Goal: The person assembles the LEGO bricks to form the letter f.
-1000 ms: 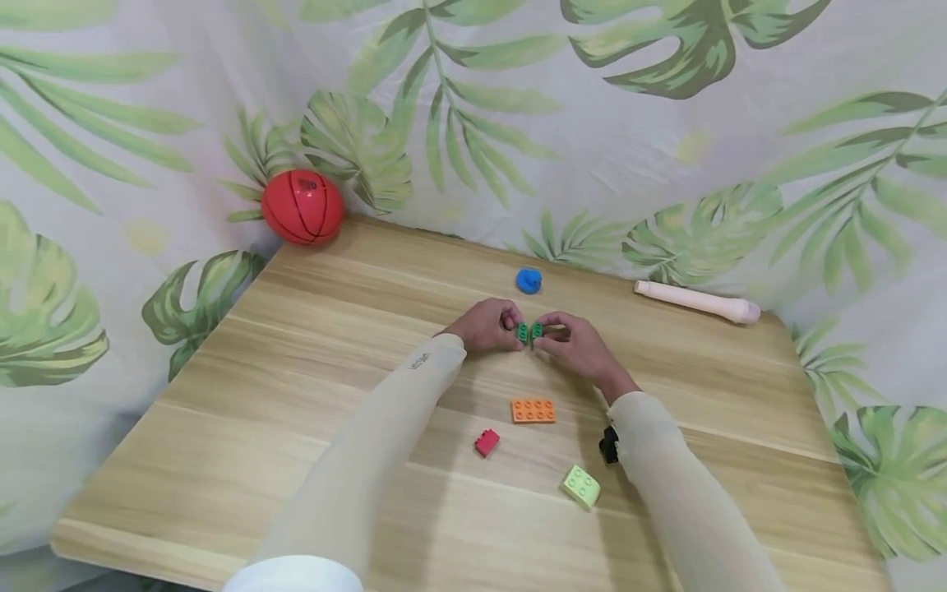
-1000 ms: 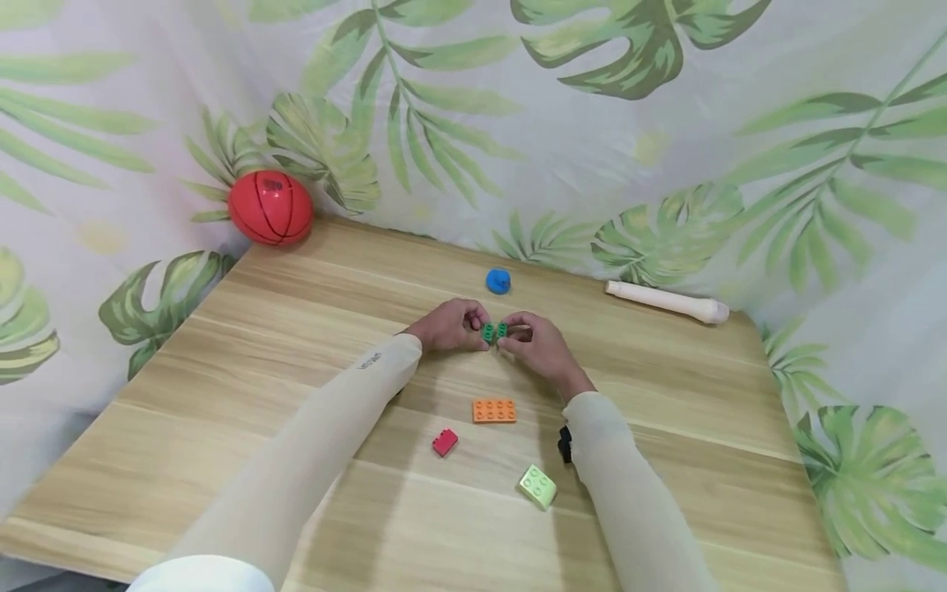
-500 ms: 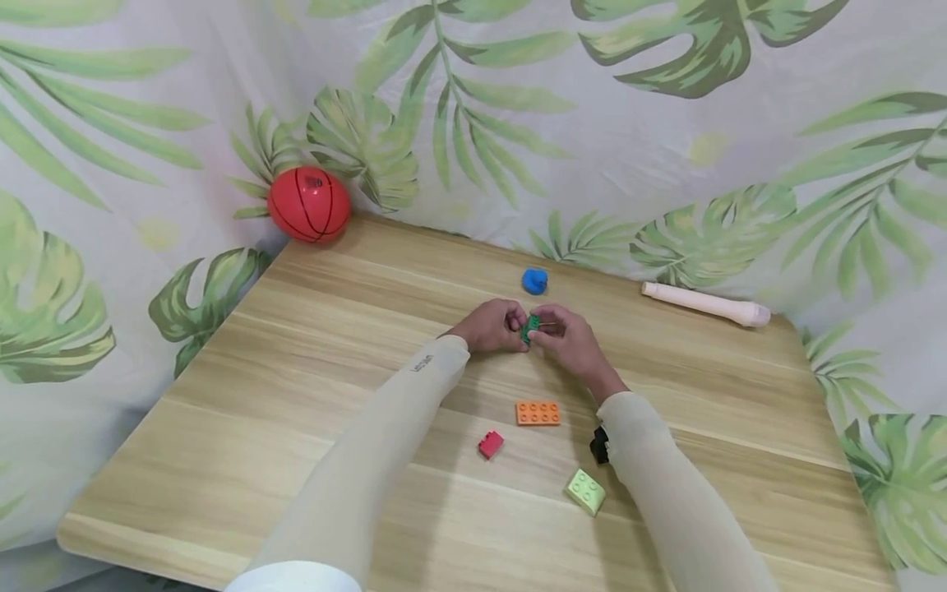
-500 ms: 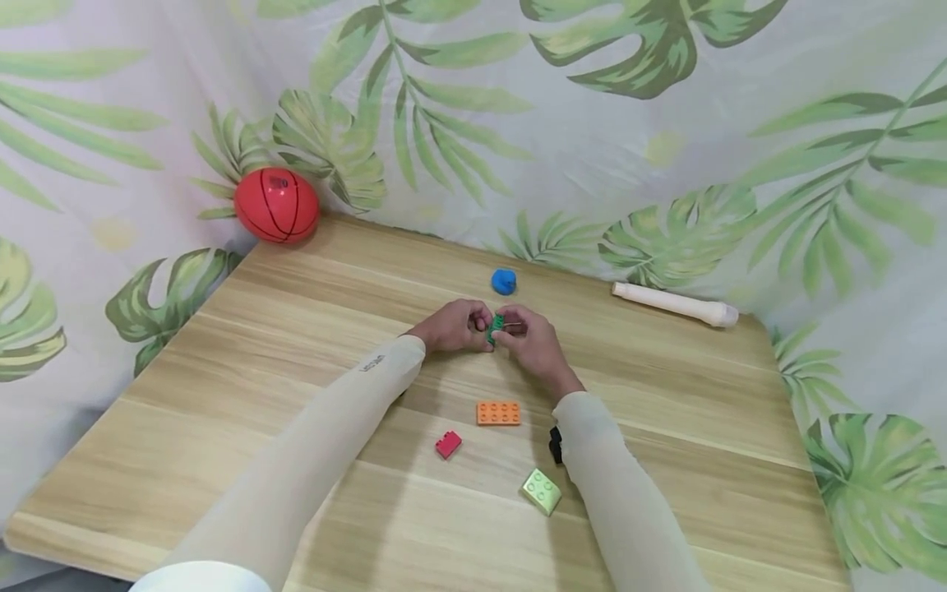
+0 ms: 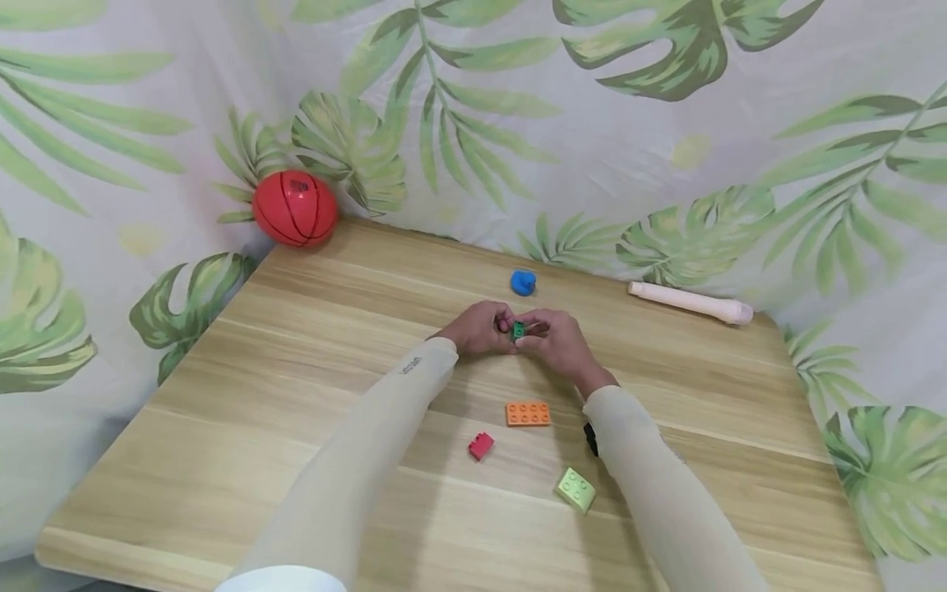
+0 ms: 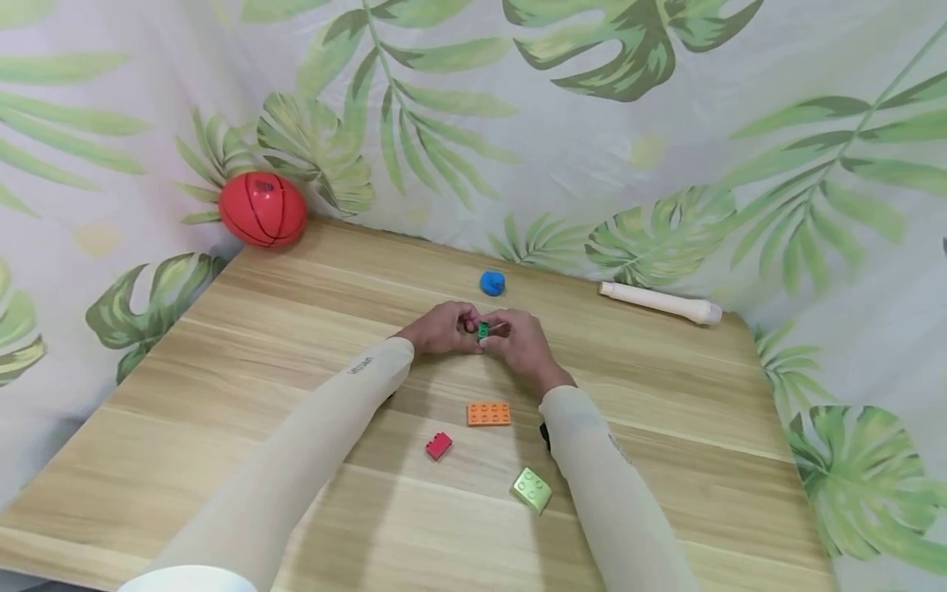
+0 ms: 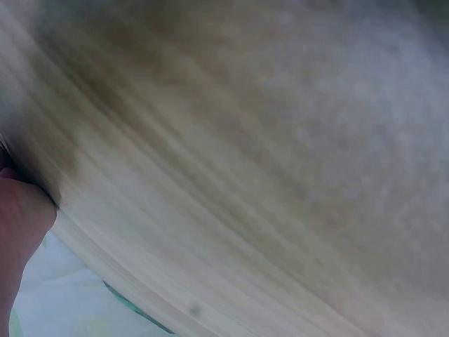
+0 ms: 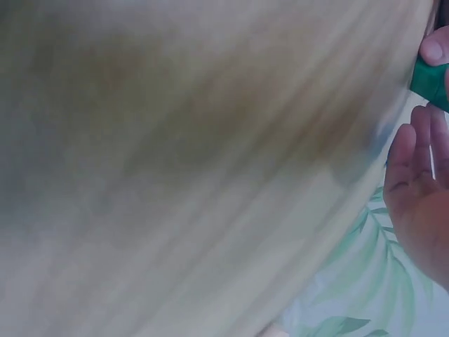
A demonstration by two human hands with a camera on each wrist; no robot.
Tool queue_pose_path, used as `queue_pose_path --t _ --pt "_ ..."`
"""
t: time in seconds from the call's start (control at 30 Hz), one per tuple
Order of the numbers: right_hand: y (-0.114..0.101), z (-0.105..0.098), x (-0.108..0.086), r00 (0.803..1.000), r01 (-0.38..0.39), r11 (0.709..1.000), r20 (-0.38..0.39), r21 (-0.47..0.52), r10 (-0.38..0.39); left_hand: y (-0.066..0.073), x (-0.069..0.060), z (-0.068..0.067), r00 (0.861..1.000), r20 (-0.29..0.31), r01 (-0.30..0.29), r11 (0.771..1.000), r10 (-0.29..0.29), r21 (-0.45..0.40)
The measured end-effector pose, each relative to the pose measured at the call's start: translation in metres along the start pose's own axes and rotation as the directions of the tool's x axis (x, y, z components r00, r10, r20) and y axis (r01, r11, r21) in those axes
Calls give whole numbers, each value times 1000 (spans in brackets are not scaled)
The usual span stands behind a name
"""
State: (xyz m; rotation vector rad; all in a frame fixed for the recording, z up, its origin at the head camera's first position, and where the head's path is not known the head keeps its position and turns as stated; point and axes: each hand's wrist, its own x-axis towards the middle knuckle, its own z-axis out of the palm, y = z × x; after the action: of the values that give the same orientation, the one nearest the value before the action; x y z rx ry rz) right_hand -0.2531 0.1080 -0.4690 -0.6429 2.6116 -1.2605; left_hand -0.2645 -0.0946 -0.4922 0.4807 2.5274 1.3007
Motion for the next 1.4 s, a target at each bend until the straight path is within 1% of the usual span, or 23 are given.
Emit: queue_pose_path --t 0.1,0.2,0.3,0.43,0.5,0.57,0.63,0.73,0.8,0.87,0.93,0.97,1.07,1.2,1.27,1.33,1.4 --pt "-3 1 3 1000 9 1000 -11 -1 -9 -1 -1 -3 1000 -11 10 1000 -10 -15" --pt "-1 5 4 1000 10 1000 -23 -7 -10 -4 -3 -4 1000 -8 14 999 -15 -38" --pt "5 9 1 999 6 1000 -38 -18 -6 -7 -4 0 1000 6 1 998 0 -56" --pt "12 9 -7 999 14 1000 -46 -20 -15 -7 -2 5 1000 7 -22 997 22 -70" --pt "14 5 -15 1000 18 1000 -9 -12 -19 -5 -1 7 1000 13 -26 997 27 -76" --pt "17 0 -24 998 17 1000 53 -2 -17 -2 1 7 999 20 -24 996 26 -83" --pt "19 -7 -33 993 -3 1000 117 15 1 1 3 6 999 20 -25 996 27 -91" --pt "22 -17 -45 981 -45 998 192 51 35 3 6 3 1000 15 -22 995 24 -101" --pt "23 -23 -54 969 -76 994 239 79 55 4 6 2 1000 16 -18 994 20 -106" --pt "21 -27 -62 951 -105 990 300 90 73 4 5 0 1000 22 -11 995 13 -104" --pt "15 -27 -68 928 -130 989 361 77 94 3 4 -1 1000 17 -2 995 4 -99" --pt "12 -26 -70 917 -130 989 387 65 95 2 3 -2 1000 12 1 995 1 -97" --pt "2 -20 -73 890 -90 996 449 6 78 0 1 -3 1000 4 11 996 -11 -94" --pt "-5 -12 -77 865 15 998 501 -57 16 -1 0 -1 1000 12 26 994 -25 -109" --pt "-7 -9 -82 860 59 994 510 -92 -4 -1 0 0 999 15 31 993 -30 -113" --pt "-11 -6 -86 859 99 987 511 -129 -19 -1 0 1 999 12 32 993 -31 -116" --pt "-15 -4 -89 861 118 978 508 -170 -16 -1 1 2 1000 7 27 993 -27 -117"
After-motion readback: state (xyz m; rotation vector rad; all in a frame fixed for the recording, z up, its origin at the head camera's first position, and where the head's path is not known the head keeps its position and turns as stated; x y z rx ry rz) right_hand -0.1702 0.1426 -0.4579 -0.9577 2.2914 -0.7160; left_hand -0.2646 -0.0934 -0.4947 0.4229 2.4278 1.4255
